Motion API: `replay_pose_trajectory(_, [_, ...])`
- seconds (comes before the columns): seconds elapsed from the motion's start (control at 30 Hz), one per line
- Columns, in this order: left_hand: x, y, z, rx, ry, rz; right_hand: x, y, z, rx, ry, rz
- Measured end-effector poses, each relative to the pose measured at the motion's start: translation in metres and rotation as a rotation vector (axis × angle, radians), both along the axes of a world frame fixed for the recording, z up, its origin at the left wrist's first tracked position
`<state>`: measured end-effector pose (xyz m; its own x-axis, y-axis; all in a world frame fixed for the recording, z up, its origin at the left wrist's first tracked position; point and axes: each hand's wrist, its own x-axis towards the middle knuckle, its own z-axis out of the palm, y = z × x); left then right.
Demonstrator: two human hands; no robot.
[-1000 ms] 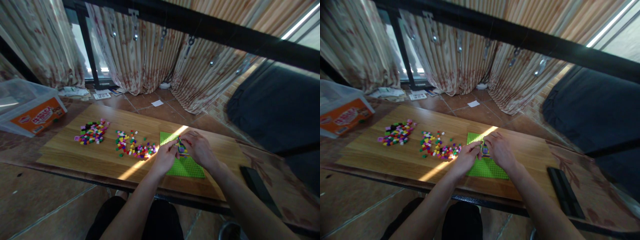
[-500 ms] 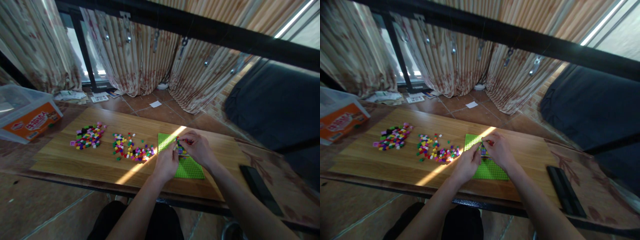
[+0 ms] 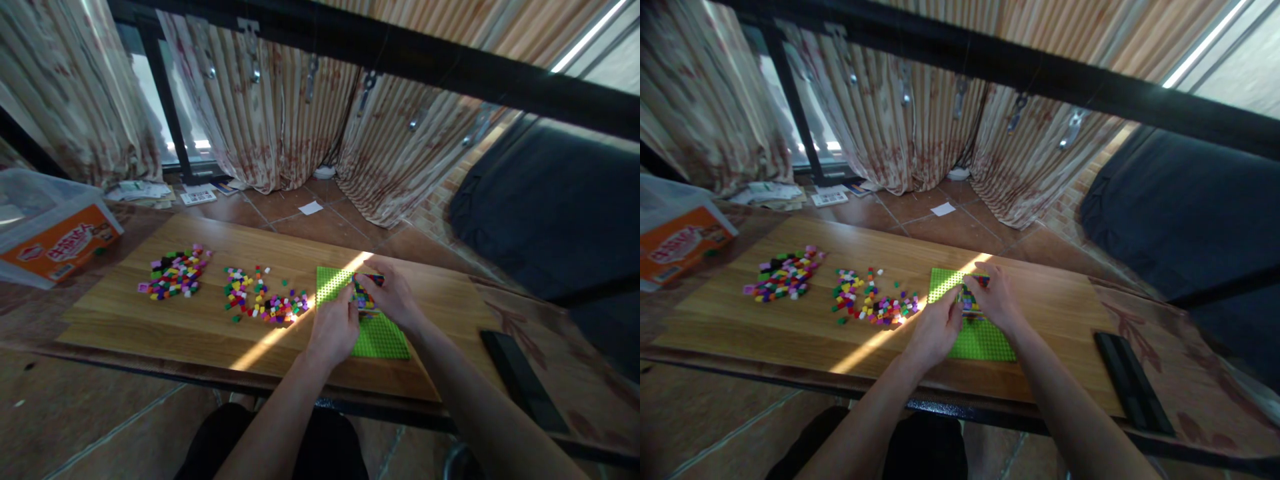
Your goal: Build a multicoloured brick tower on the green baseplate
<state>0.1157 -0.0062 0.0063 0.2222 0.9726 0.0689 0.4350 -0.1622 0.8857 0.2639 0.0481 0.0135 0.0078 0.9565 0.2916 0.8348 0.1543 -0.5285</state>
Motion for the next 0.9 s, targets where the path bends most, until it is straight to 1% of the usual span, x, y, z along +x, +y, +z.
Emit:
replay_pose_trajectory(0.07, [0.0009, -0.0002, -0.0002, 0.0, -0.001, -0.007, -0.0018, 0.0, 0.0008, -0.067, 0.053, 0.04])
replay_pose_trajectory(0.17, [0.0029, -0.0007, -0.0029, 0.016, -0.026, 0.004, -0.0039, 0.0004, 0.0027, -0.118, 0.118, 0.095])
replay_pose_trajectory(0.3, [0.0045, -0.0019, -0.0068, 0.033, -0.078, 0.012, -0.0046, 0.002, 0.0016, -0.152, 0.169, 0.099])
replay_pose_trajectory(0.43, [0.003, -0.003, -0.007, 0.009, -0.057, -0.002, -0.0049, 0.0016, 0.0013, -0.146, 0.151, 0.1])
replay_pose_trajectory(0.57, [0.0, -0.0027, -0.007, -0.02, -0.088, -0.018, -0.0057, -0.0006, 0.0029, -0.113, 0.136, 0.087])
replay_pose_trajectory(0.7, [-0.0005, -0.0019, -0.0084, 0.004, -0.129, -0.019, -0.0071, -0.0018, 0.004, -0.08, 0.114, 0.068])
replay_pose_trajectory(0.9, [0.0013, -0.0029, -0.0085, 0.031, -0.07, -0.011, -0.0073, -0.0029, 0.0015, -0.06, 0.08, 0.077])
